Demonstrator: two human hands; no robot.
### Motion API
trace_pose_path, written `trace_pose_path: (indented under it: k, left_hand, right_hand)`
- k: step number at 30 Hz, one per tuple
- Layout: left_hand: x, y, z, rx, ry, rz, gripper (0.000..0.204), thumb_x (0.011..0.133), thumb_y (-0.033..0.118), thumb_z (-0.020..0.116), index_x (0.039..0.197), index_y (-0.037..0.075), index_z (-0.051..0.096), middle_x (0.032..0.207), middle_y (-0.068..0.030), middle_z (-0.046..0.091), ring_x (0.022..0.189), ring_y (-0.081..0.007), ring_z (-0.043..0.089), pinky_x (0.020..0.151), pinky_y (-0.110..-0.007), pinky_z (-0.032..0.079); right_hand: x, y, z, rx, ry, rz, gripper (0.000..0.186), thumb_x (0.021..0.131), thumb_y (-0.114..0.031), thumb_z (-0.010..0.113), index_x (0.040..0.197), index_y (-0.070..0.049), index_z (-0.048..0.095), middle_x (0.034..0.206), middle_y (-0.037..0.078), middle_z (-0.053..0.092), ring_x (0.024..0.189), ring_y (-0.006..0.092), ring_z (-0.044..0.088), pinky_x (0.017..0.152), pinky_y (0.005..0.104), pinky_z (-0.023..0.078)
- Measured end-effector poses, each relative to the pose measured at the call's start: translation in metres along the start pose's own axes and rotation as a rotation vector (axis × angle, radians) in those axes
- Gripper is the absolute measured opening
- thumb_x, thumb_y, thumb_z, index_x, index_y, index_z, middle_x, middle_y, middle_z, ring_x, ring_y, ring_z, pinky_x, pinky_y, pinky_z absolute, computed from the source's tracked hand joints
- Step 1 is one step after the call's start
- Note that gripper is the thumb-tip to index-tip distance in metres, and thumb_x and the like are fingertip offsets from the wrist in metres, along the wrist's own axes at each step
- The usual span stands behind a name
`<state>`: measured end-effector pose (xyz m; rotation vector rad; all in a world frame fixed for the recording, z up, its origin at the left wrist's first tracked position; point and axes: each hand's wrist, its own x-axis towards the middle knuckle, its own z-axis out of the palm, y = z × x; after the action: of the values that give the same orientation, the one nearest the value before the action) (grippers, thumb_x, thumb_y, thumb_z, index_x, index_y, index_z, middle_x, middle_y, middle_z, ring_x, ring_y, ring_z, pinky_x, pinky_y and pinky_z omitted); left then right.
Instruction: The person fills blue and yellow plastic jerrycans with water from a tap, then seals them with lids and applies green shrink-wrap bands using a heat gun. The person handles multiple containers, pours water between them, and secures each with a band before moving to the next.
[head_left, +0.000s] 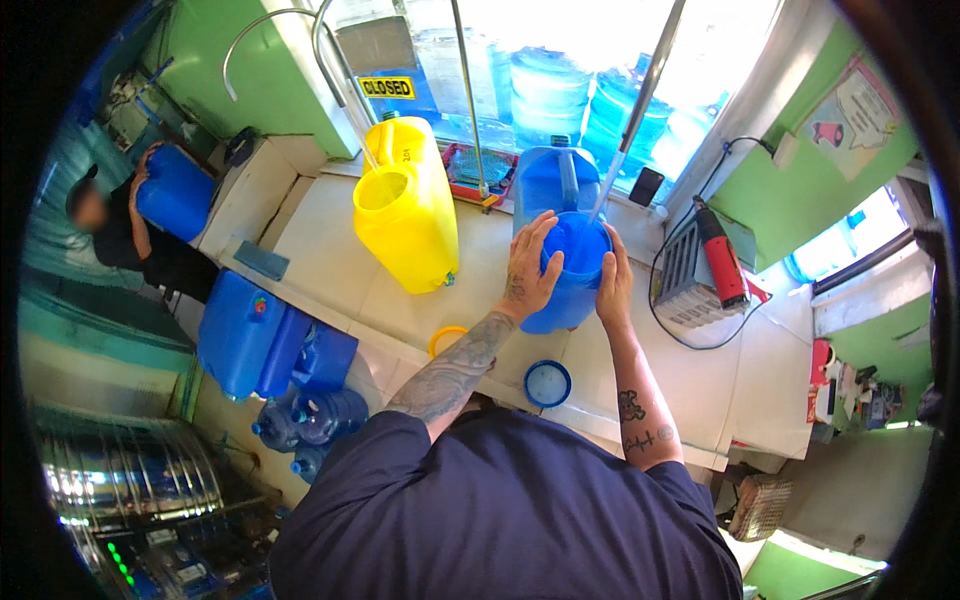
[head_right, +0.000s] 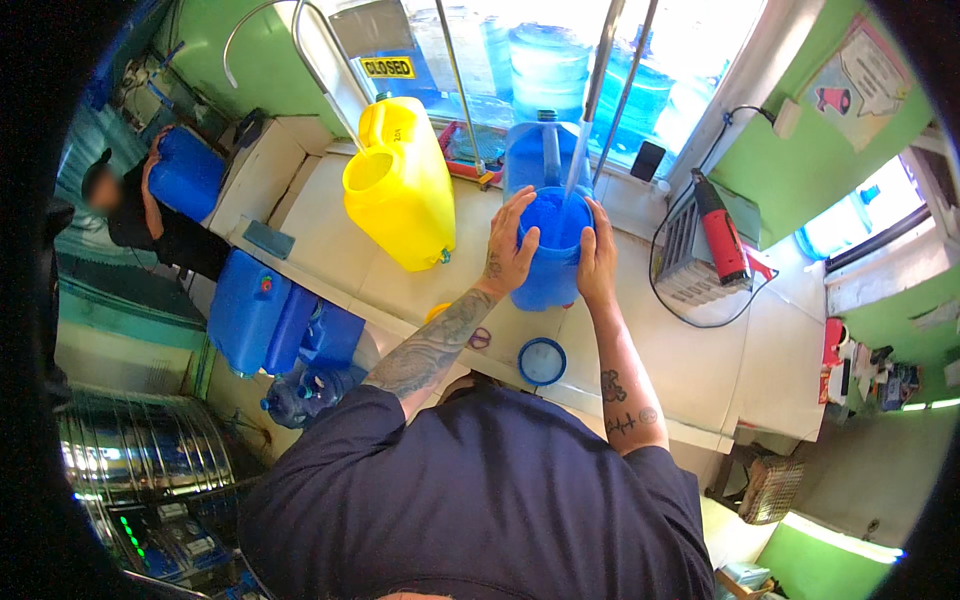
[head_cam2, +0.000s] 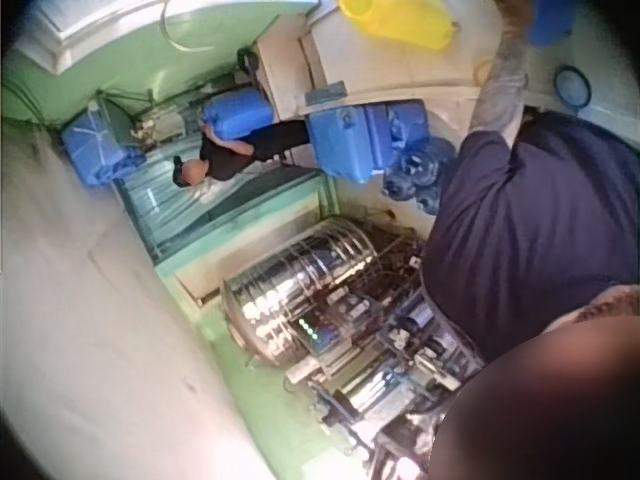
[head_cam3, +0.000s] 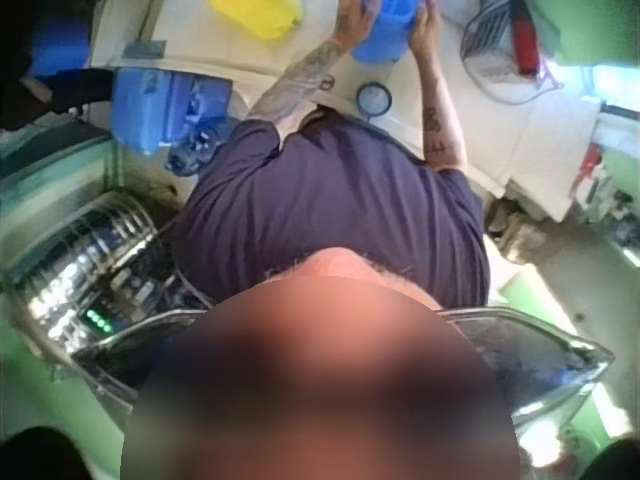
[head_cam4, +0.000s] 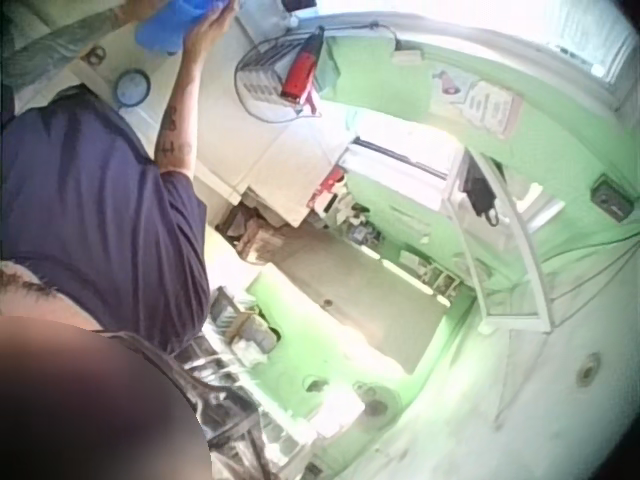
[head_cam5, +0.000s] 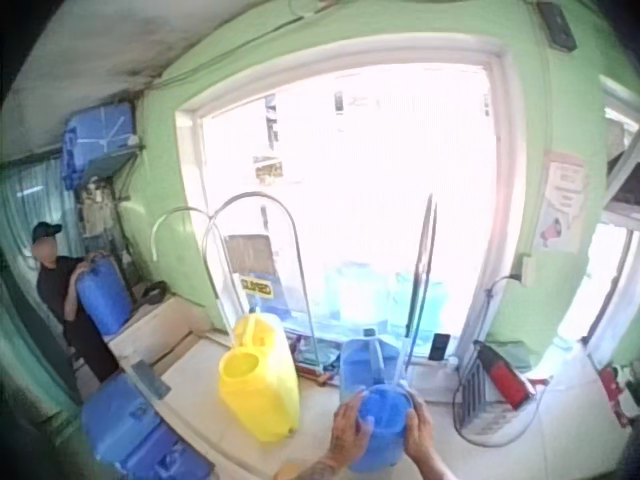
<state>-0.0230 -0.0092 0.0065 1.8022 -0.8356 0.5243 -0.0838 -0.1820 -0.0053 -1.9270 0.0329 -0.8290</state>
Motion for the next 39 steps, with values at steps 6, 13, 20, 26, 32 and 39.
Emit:
trace_pose_path:
  k: [6,13,20,26,32,39]
  left_hand:
    - [-0.001,0.001,-0.002,-0.002,-0.002,-0.009,0.052,0.103,0.033,0.052,0.147,0.004,0.049,0.151,-0.0191,0.052,0.140,-0.0363,0.048,0.118,-0.047,0.032]
    - [-0.001,-0.003,0.003,-0.004,0.026,-0.006,0.053,0.101,0.030,0.056,0.146,0.004,0.050,0.151,-0.0190,0.052,0.140,-0.0355,0.048,0.120,-0.051,0.029]
    - [-0.002,-0.004,0.003,-0.024,0.024,-0.005,0.052,0.101,0.029,0.056,0.146,0.004,0.050,0.150,-0.0191,0.052,0.139,-0.0370,0.049,0.120,-0.051,0.030]
    - [-0.002,-0.003,0.003,-0.013,0.009,-0.012,0.052,0.102,0.031,0.056,0.145,0.003,0.050,0.150,-0.0192,0.052,0.140,-0.0375,0.048,0.120,-0.050,0.029]
    - [-0.001,-0.005,0.002,-0.009,0.010,0.008,0.053,0.103,0.034,0.053,0.145,0.003,0.050,0.150,-0.0200,0.052,0.139,-0.0382,0.048,0.119,-0.050,0.030]
    - [-0.001,-0.004,0.002,-0.019,0.008,0.013,0.053,0.103,0.035,0.054,0.145,0.003,0.051,0.149,-0.0200,0.053,0.139,-0.0381,0.048,0.117,-0.049,0.032]
  right_hand:
    - [-0.001,0.003,0.001,0.072,-0.033,0.047,0.059,0.110,-0.045,0.037,0.147,-0.002,0.051,0.149,0.022,0.053,0.142,0.0373,0.048,0.117,0.0448,0.037]
    - [-0.002,-0.002,-0.003,0.051,-0.046,0.039,0.059,0.110,-0.045,0.038,0.149,-0.003,0.049,0.150,0.023,0.052,0.144,0.0381,0.045,0.119,0.0462,0.034]
    - [-0.003,-0.004,-0.005,0.041,-0.054,0.065,0.058,0.109,-0.044,0.039,0.150,-0.004,0.048,0.152,0.023,0.050,0.146,0.0404,0.042,0.121,0.0476,0.031]
    - [-0.004,-0.002,-0.004,0.026,-0.035,0.050,0.056,0.109,-0.043,0.040,0.150,-0.005,0.048,0.152,0.023,0.050,0.147,0.0409,0.041,0.121,0.0484,0.031]
    - [-0.001,-0.007,-0.009,-0.074,-0.092,-0.013,0.060,0.107,-0.043,0.045,0.153,-0.004,0.043,0.154,0.024,0.047,0.147,0.0415,0.040,0.121,0.0486,0.031]
    - [-0.001,-0.013,-0.011,-0.136,-0.113,-0.070,0.065,0.106,-0.043,0.045,0.155,0.000,0.037,0.155,0.025,0.045,0.147,0.0429,0.040,0.119,0.0492,0.033]
